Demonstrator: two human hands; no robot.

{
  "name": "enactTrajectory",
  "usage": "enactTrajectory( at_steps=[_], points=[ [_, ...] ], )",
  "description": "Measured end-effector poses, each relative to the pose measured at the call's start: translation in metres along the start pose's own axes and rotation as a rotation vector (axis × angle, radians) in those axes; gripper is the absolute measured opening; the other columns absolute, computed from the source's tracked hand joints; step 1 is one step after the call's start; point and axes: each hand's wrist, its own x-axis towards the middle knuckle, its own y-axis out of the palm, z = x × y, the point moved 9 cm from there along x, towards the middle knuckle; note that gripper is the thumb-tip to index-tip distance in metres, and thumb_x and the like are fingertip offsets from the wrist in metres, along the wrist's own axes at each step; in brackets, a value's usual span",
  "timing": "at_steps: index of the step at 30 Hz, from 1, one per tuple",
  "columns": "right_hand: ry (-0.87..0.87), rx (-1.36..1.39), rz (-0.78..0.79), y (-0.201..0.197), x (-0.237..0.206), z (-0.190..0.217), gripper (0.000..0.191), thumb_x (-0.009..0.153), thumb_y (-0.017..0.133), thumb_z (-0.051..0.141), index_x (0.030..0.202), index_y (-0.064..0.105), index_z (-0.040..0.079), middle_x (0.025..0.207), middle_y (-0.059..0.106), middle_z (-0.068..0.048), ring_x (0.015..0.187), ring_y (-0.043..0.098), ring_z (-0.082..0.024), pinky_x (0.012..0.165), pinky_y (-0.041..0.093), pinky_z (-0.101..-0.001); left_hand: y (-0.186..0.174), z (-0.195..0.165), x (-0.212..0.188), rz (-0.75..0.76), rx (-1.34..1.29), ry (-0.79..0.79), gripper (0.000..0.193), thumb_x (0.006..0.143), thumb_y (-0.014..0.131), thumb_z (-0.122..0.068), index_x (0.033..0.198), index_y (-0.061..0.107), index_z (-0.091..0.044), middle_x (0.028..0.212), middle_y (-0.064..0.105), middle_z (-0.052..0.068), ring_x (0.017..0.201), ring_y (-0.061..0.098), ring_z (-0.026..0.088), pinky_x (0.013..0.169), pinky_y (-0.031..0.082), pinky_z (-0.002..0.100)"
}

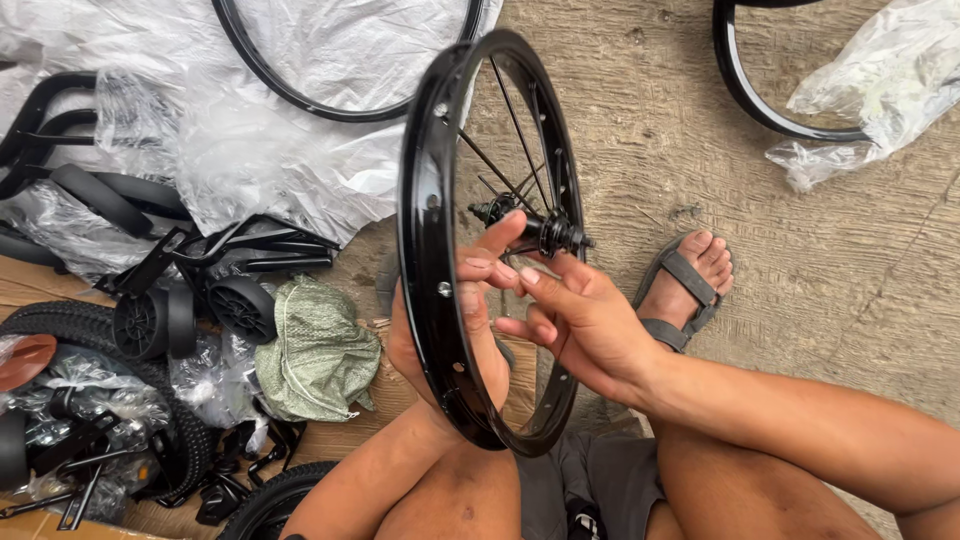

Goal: The person assembles a bicycle wheel by inserting spokes through the rim and hub, then tightening the nipples by hand. The person rotates the wheel to check alignment and continues tightening the spokes.

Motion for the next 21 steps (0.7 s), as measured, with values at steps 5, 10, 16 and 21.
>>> enactTrajectory(
  at_steps=[5,10,16,21],
  points=[
    [-0.030,-0.012,0.044,-0.008,0.012,-0.004,0.022,0.102,0.061,0.022,0.114,0.062,0.003,0.083,0.057,0.003,0.058,0.049,-0.005,0.085,0.061,-0.0358,0.004,0.001,0.000,0.025,-0.095,0.073,0.011,0.117,0.053,-0.009,0.119,0.061,-0.001,0.101,0.065,0.010,0.098,0.069,0.015,0.117,0.052,0.054],
    [0.127,-0.268,0.081,-0.024,0.010,-0.026,0.026,0.103,0.060,0.023,0.109,0.074,0.002,0.069,0.048,0.003,0.057,0.043,-0.004,0.075,0.058,-0.0329,-0.011,0.010,0.003,-0.034,-0.073,-0.001,0.008,0.117,0.052,-0.005,0.116,0.059,-0.001,0.103,0.064,0.009,0.104,0.070,0.019,0.119,0.052,0.057],
    [0.158,-0.196,0.169,-0.019,0.012,-0.030,0.026,0.101,0.060,0.018,0.111,0.064,-0.005,0.090,0.068,-0.001,0.071,0.063,-0.009,0.089,0.063,-0.0342,-0.028,0.033,0.000,-0.119,-0.135,-0.106,0.008,0.117,0.053,-0.001,0.115,0.060,0.001,0.107,0.065,0.011,0.105,0.067,0.023,0.122,0.052,0.055],
    [0.019,-0.285,0.117,-0.018,0.011,-0.023,0.039,0.097,0.065,0.011,0.132,0.057,-0.003,0.088,0.071,-0.009,0.071,0.068,-0.012,0.078,0.058,-0.0330,-0.033,0.051,-0.005,-0.021,0.010,-0.240,0.012,0.111,0.053,-0.002,0.119,0.062,0.002,0.107,0.069,0.012,0.126,0.069,0.035,0.112,0.055,0.052]
  ],
)
